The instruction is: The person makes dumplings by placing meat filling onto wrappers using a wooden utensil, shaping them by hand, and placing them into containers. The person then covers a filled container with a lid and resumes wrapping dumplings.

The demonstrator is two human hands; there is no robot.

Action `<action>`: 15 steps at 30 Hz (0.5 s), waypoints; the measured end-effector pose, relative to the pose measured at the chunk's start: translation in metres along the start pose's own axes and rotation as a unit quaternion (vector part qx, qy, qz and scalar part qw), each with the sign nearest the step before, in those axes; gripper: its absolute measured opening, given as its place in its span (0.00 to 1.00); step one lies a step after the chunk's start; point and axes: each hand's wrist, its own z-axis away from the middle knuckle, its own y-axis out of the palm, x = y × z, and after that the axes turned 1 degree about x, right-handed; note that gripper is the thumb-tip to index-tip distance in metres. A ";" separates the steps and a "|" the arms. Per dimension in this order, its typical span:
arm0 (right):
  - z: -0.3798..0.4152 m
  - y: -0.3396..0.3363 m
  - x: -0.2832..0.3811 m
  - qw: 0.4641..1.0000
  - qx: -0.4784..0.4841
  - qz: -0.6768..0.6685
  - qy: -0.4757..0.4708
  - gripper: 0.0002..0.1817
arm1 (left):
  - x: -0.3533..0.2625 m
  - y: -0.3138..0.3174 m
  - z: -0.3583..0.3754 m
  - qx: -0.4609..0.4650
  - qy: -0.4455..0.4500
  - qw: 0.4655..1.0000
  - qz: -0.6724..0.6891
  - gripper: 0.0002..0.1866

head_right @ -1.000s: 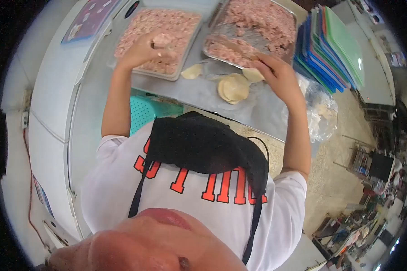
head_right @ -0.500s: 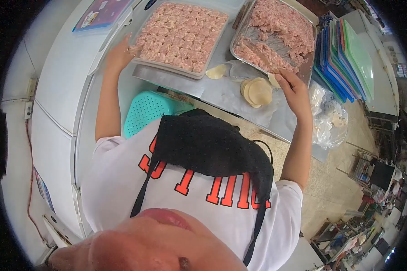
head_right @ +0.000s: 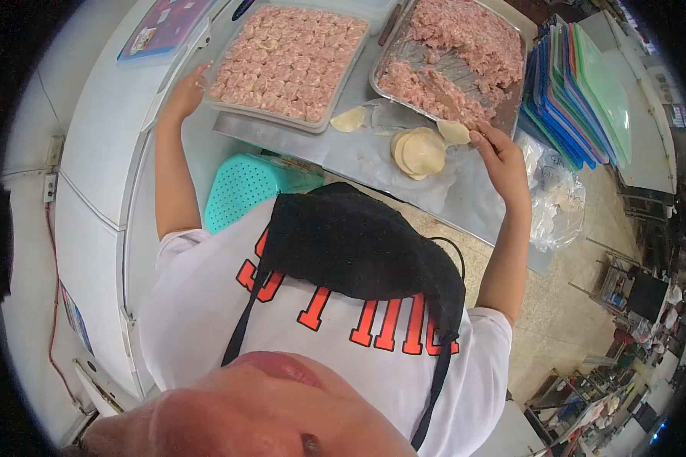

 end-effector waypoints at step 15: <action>-0.013 -0.013 -0.004 0.962 -0.027 0.142 -0.234 0.15 | -0.284 0.097 0.028 0.259 0.220 0.806 0.485 0.38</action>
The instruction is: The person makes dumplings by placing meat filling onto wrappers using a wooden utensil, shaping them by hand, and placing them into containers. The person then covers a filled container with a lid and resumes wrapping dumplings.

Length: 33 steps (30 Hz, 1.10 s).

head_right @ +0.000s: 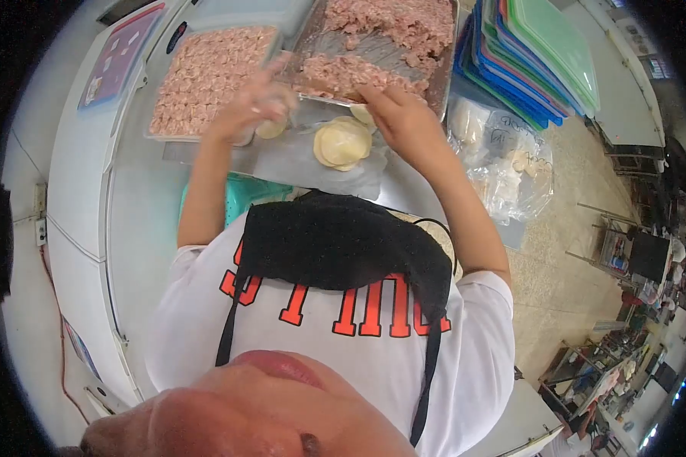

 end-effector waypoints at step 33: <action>-0.035 -0.018 -0.008 0.984 -0.064 0.163 0.017 0.19 | 0.048 -0.352 0.143 -0.617 -0.114 0.547 -0.554 0.14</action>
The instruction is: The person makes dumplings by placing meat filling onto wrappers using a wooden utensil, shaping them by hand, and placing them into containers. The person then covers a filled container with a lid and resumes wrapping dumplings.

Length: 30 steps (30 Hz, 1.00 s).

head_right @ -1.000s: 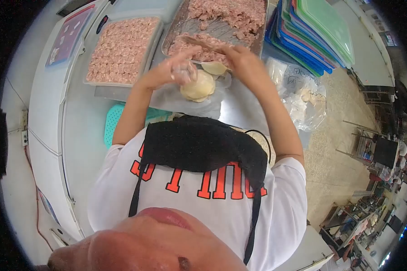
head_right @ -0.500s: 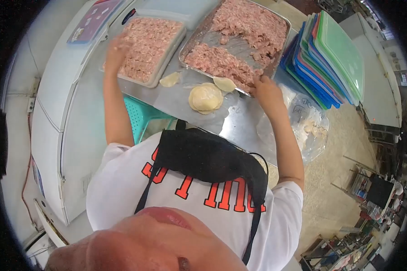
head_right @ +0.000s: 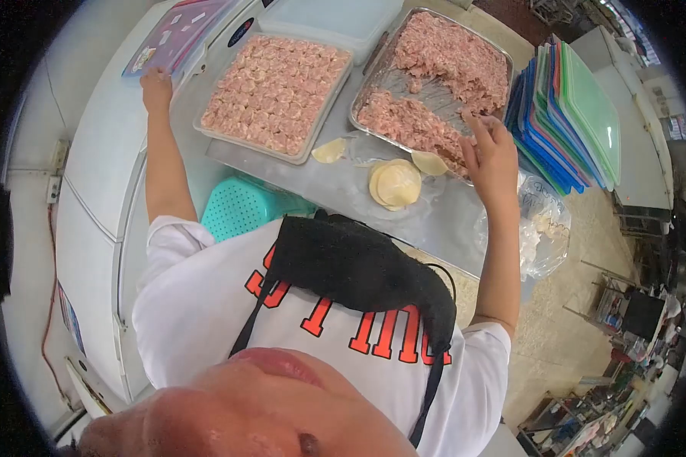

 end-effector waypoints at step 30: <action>-0.105 0.038 0.136 0.989 -0.090 -0.112 -0.019 0.18 | -0.039 0.107 0.042 0.347 0.080 0.920 0.161 0.26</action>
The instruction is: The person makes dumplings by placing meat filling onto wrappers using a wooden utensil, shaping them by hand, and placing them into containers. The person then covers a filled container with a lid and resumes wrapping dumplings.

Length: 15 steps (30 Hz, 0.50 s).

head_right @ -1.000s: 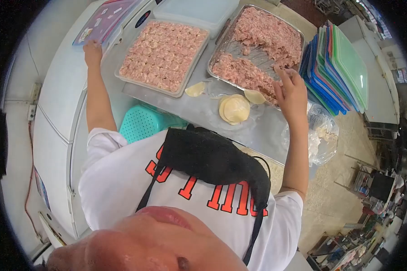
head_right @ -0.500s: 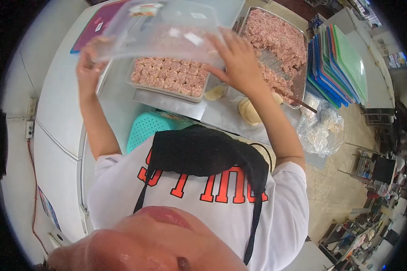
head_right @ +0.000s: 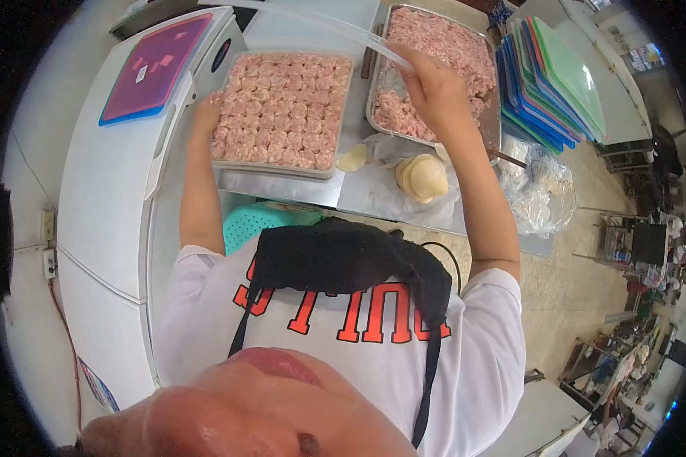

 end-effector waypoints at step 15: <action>0.000 0.040 0.014 0.985 0.048 0.092 -0.137 0.25 | 0.001 -0.012 0.020 -0.054 0.140 0.986 -0.080 0.19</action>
